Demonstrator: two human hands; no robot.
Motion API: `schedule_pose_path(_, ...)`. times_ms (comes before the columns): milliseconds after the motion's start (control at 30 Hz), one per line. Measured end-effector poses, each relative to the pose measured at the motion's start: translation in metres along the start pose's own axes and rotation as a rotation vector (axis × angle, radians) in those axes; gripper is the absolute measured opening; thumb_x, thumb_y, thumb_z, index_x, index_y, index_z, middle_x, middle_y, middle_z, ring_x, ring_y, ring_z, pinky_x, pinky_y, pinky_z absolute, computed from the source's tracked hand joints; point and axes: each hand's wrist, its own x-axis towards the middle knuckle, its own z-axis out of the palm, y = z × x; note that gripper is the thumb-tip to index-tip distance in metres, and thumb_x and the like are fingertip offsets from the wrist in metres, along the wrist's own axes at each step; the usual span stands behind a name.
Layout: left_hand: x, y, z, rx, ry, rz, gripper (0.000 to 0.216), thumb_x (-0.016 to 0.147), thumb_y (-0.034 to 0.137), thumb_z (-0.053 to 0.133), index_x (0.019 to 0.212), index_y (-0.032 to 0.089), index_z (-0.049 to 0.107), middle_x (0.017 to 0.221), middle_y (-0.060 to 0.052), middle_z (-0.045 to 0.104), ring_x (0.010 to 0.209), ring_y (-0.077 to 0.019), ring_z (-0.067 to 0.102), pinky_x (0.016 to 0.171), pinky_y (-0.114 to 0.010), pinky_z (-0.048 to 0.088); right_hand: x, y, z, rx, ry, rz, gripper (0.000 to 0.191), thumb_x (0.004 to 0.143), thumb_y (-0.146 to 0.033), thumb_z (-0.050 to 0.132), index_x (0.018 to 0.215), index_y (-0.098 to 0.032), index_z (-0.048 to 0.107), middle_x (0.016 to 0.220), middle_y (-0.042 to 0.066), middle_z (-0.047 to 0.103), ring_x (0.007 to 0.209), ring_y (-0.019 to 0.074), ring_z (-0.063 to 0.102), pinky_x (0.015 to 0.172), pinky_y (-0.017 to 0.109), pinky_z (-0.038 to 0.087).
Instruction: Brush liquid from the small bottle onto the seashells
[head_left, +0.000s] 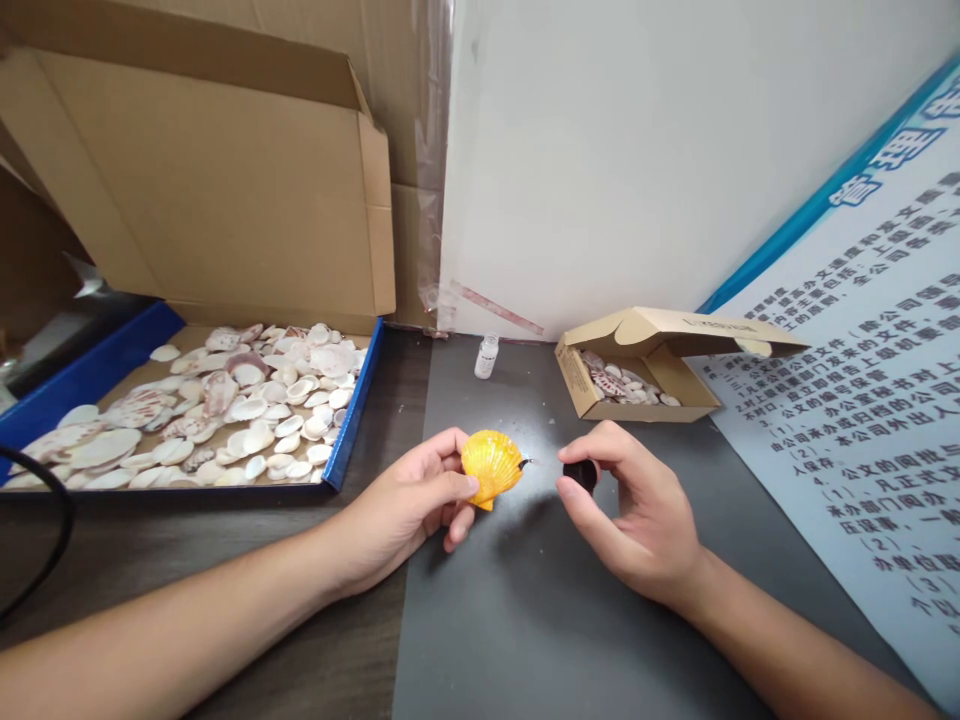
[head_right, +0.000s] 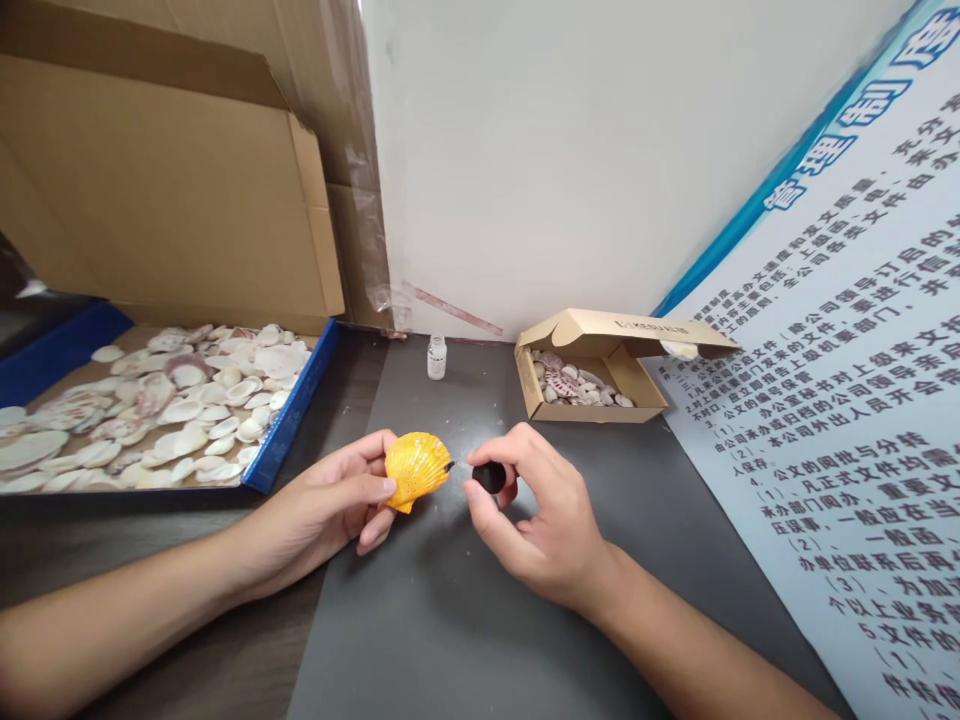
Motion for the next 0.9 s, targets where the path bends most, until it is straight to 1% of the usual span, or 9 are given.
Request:
schedule_pose_path(167, 0.0002, -0.0008, 0.0005, 0.004, -0.006, 0.005, 0.017, 0.082, 0.024, 0.066, 0.088, 0.017, 0.051, 0.079, 0.002, 0.060, 0.048, -0.0026, 0.046, 0.048, -0.017, 0.037, -0.0010, 0.0005, -0.0012, 0.041, -0.023, -0.023, 0.018, 0.091, -0.012, 0.051, 0.105, -0.022, 0.057, 0.079, 0.000, 0.055, 0.065, 0.0142, 0.052, 0.059, 0.028, 0.046)
schedule_pose_path(333, -0.0005, -0.0017, -0.0004, 0.007, -0.010, 0.006, 0.018, 0.083, 0.024, 0.066, 0.087, 0.017, 0.050, 0.080, 0.002, 0.061, 0.048, -0.0026, 0.045, 0.047, -0.017, 0.037, -0.0020, 0.0014, 0.0002, 0.019, -0.022, -0.008, 0.020, 0.088, -0.012, 0.059, 0.105, -0.022, 0.056, 0.077, -0.001, 0.053, 0.062, 0.0139, 0.051, 0.057, 0.027, 0.045)
schedule_pose_path(467, -0.0007, -0.0013, -0.0010, 0.012, -0.012, 0.007, 0.018, 0.082, 0.025, 0.067, 0.087, 0.017, 0.051, 0.080, 0.002, 0.060, 0.048, -0.0028, 0.045, 0.047, -0.017, 0.037, -0.0010, 0.0012, -0.0003, 0.024, -0.036, -0.017, 0.019, 0.090, -0.012, 0.053, 0.106, -0.022, 0.056, 0.078, 0.000, 0.054, 0.064, 0.0150, 0.052, 0.057, 0.029, 0.046)
schedule_pose_path(633, -0.0003, -0.0003, 0.0002, 0.008, -0.003, 0.006, 0.019, 0.081, 0.025, 0.068, 0.087, 0.017, 0.052, 0.079, 0.002, 0.060, 0.048, -0.0033, 0.045, 0.047, -0.018, 0.036, -0.0004, 0.0004, -0.0001, -0.005, -0.022, -0.012, 0.018, 0.088, -0.013, 0.059, 0.103, -0.023, 0.056, 0.075, -0.001, 0.052, 0.061, 0.0143, 0.050, 0.055, 0.028, 0.045)
schedule_pose_path(800, -0.0002, -0.0011, -0.0001, 0.018, -0.003, 0.006, 0.020, 0.082, 0.027, 0.068, 0.088, 0.018, 0.051, 0.082, 0.001, 0.060, 0.049, -0.0033, 0.044, 0.048, -0.018, 0.036, -0.0011, 0.0006, -0.0008, 0.018, -0.033, -0.016, 0.017, 0.091, -0.013, 0.052, 0.105, -0.022, 0.057, 0.078, 0.000, 0.054, 0.064, 0.0154, 0.052, 0.057, 0.029, 0.046)
schedule_pose_path(900, -0.0003, -0.0024, -0.0003, 0.030, -0.003, 0.009, 0.020, 0.082, 0.028, 0.069, 0.088, 0.018, 0.052, 0.082, 0.001, 0.060, 0.049, -0.0036, 0.044, 0.048, -0.019, 0.036, -0.0020, 0.0017, -0.0005, 0.019, -0.033, -0.013, 0.017, 0.090, -0.014, 0.057, 0.105, -0.023, 0.057, 0.076, 0.000, 0.054, 0.063, 0.0152, 0.052, 0.056, 0.029, 0.046)
